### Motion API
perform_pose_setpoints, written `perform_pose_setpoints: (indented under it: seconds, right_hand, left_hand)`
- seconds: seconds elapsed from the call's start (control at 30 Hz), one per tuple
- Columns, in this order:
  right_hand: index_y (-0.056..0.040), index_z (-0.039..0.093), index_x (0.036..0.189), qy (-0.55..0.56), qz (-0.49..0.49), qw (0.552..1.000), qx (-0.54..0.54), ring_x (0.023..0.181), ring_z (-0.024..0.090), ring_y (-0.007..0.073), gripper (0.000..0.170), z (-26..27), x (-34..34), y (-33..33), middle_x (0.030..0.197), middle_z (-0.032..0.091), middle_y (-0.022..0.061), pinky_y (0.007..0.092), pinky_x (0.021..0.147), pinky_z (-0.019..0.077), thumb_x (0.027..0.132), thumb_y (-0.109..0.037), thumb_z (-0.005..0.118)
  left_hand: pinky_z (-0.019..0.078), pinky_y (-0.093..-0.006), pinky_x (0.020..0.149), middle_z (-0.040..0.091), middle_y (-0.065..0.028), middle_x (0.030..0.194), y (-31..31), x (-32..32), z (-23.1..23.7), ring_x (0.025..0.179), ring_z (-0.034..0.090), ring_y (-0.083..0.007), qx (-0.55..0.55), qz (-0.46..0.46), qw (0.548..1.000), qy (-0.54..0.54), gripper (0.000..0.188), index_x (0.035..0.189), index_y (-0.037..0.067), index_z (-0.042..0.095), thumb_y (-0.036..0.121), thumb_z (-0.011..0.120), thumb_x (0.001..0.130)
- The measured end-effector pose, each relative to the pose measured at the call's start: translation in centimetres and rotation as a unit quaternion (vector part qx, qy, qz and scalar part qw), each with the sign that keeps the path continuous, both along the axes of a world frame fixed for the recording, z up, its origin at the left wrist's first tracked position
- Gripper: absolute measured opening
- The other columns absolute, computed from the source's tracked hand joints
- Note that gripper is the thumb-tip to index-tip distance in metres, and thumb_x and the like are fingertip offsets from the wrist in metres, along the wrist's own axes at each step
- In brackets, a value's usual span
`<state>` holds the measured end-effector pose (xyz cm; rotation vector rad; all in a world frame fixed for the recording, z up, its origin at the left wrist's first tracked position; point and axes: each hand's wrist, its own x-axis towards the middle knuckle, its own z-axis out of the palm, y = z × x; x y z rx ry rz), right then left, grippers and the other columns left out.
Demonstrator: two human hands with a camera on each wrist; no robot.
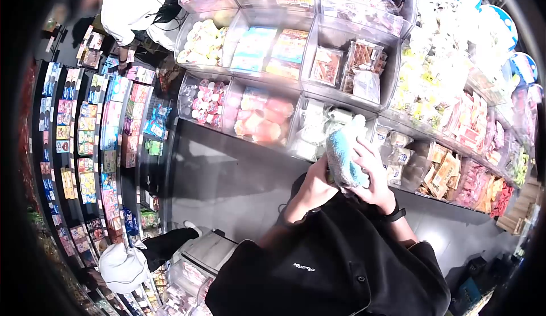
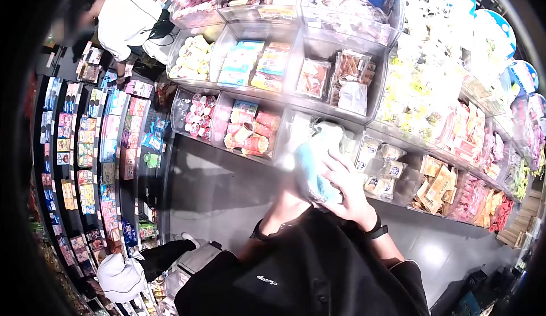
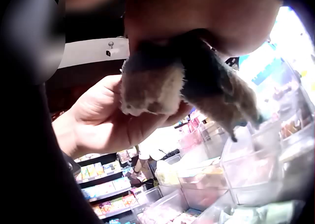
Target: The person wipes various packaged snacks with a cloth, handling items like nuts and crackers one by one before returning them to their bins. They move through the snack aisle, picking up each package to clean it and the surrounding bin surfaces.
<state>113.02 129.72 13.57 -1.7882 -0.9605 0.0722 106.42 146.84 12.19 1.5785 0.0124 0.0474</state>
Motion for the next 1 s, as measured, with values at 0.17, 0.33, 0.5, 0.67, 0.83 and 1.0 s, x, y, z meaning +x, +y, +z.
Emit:
perform_pose_setpoints:
  seconds: [0.17,0.33,0.5,0.67,0.83,1.0]
  right_hand:
    - [-0.009,0.044,0.128,0.199,-0.064,0.97,0.122,0.134,0.029,0.0381,0.063,-1.2,-0.9,2.9,0.144,0.03,0.0229,0.0483,0.107,0.0262,0.073,-0.019,0.072]
    - [-0.005,0.042,0.127,0.462,-0.21,0.824,0.252,0.116,0.048,0.0199,0.044,-2.4,-1.6,4.9,0.128,0.048,0.0126,0.0349,0.097,0.0398,0.087,-0.005,0.057]
    - [-0.0029,0.038,0.133,0.499,-0.221,0.725,0.421,0.111,0.051,0.0196,0.052,-2.7,-0.5,5.8,0.125,0.05,0.0093,0.0328,0.093,0.0438,0.095,-0.037,0.048]
    - [0.0004,0.04,0.127,0.319,-0.234,0.836,0.381,0.103,0.056,0.0216,0.041,-3.5,-2.8,5.7,0.12,0.051,0.013,0.0358,0.084,0.0501,0.096,-0.026,0.047]
    - [-0.0003,0.048,0.116,-0.013,-0.173,0.973,0.149,0.115,0.052,0.0367,0.037,-4.6,-4.5,6.9,0.118,0.053,0.0212,0.0441,0.093,0.0432,0.079,0.003,0.052]
    - [-0.0004,0.049,0.11,-0.022,-0.157,0.974,0.16,0.105,0.055,0.0338,0.035,-1.6,-1.6,10.2,0.108,0.054,0.0189,0.0405,0.091,0.0423,0.078,-0.001,0.061]
  left_hand:
    - [0.0474,-0.0332,0.079,0.06,-0.0184,0.1,2.6,0.1,0.8,0.092,0.061,-0.0238,0.012,-0.006,1.0,0.007,0.048,0.116,-0.003,0.046,0.004,0.065,0.072]
    - [0.045,-0.0315,0.089,0.055,-0.015,0.116,4.9,0.4,1.1,0.106,0.055,-0.0203,0.008,0.012,1.0,-0.006,0.062,0.13,-0.004,0.038,0.007,0.069,0.077]
    - [0.0408,-0.0344,0.099,0.038,-0.0123,0.135,6.3,0.9,1.2,0.121,0.045,-0.0207,-0.241,-0.008,0.969,0.044,0.067,0.14,0.001,0.024,0.001,0.06,0.083]
    - [0.0397,-0.0325,0.097,0.046,-0.0121,0.125,7.1,1.8,1.8,0.115,0.048,-0.0191,-0.056,0.021,0.996,-0.061,0.057,0.133,0.0,0.033,-0.002,0.06,0.082]
    - [0.0445,-0.0309,0.087,0.053,-0.0114,0.112,6.7,2.4,2.3,0.104,0.054,-0.0185,0.044,0.014,0.997,-0.058,0.053,0.125,-0.001,0.041,-0.002,0.064,0.077]
    - [0.0434,-0.0357,0.088,0.054,-0.0167,0.111,8.3,1.9,-1.2,0.104,0.055,-0.0291,0.053,-0.012,0.993,-0.107,0.052,0.121,-0.001,0.047,0.005,0.067,0.074]
